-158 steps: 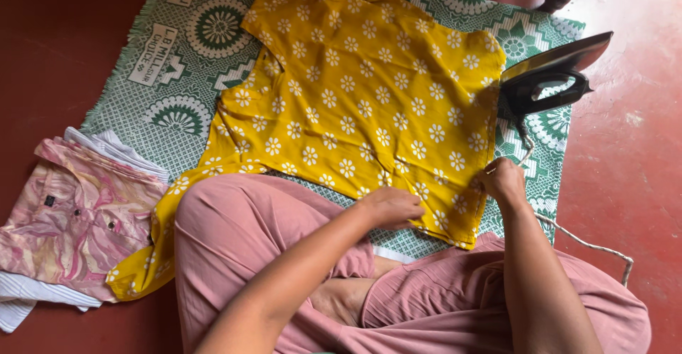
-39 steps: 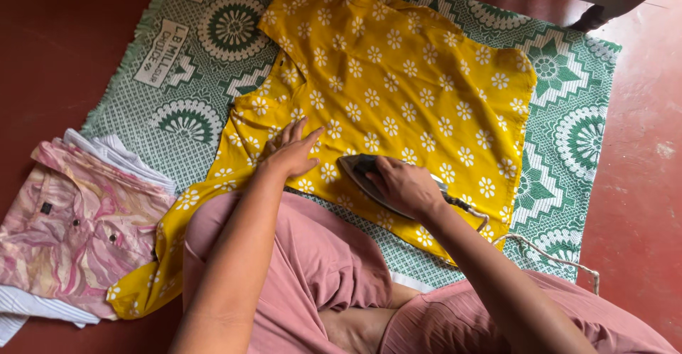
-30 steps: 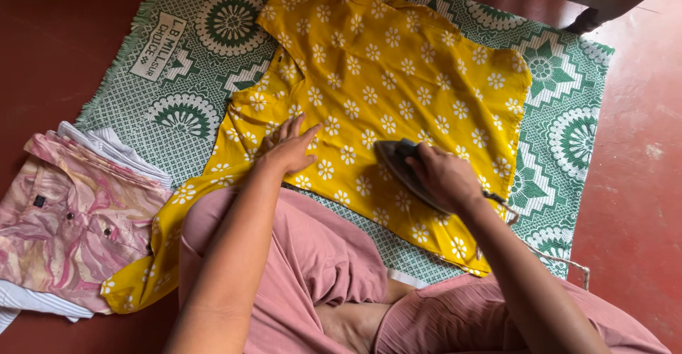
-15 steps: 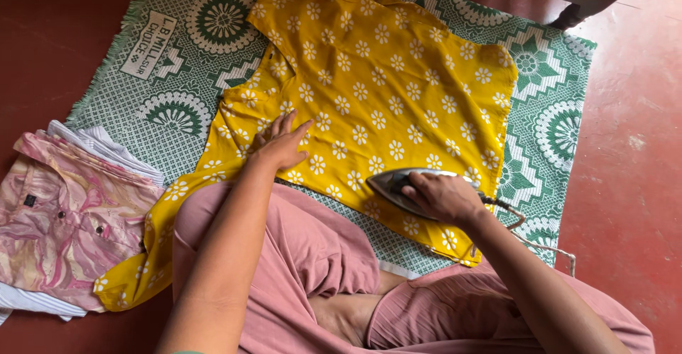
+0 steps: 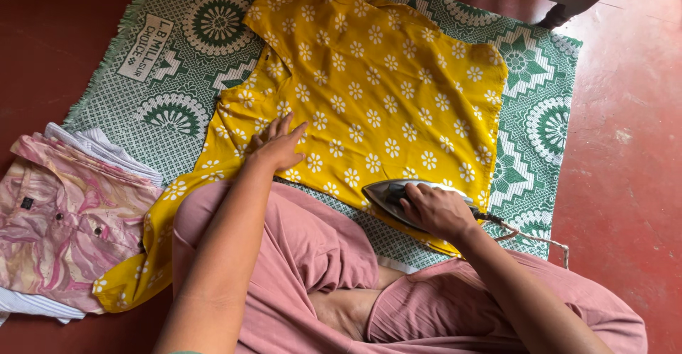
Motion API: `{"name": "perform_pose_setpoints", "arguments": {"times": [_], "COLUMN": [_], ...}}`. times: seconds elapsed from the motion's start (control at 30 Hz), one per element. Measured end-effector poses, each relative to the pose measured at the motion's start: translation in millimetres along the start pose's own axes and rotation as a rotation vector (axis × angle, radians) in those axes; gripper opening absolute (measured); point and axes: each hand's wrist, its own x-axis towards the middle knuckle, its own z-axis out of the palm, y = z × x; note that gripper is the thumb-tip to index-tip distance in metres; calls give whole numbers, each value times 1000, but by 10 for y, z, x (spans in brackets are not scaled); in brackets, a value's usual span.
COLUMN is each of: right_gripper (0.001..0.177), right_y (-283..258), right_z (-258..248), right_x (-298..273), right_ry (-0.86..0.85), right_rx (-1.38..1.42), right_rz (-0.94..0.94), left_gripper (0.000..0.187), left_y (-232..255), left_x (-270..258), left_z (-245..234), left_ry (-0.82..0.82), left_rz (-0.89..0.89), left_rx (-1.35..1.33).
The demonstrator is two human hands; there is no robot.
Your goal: The person irons a yellow floral-patterned garment on a green patterned mat. They smooth the fabric with one hand while moving the iron with the other, then flip the garment to iron the other side.
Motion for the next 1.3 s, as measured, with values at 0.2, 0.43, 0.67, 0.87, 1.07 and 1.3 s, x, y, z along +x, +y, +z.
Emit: {"name": "perform_pose_setpoints", "arguments": {"times": [0.2, 0.43, 0.67, 0.87, 1.07, 1.3], "right_gripper": [37, 36, 35, 35, 37, 36], "right_y": [18, 96, 224, 313, 275, 127], "right_z": [-27, -199, -222, -179, -161, -121], "right_x": [57, 144, 151, 7, -78, 43], "right_ry": [7, 40, 55, -19, -84, 45], "right_rx": [-27, -19, 29, 63, 17, 22], "right_rz": [98, 165, 134, 80, 100, 153], "left_gripper": [94, 94, 94, 94, 94, 95], "left_y": [24, 32, 26, 34, 50, 98], "left_x": [-21, -22, -20, -27, -38, -69], "left_z": [-28, -34, -15, -26, -36, -82], "left_ry": [-27, -34, -27, -33, -39, -62], "left_rz": [-19, -25, -18, -30, -39, -66], "left_rx": [-20, -29, -38, -45, -45, -50]}}
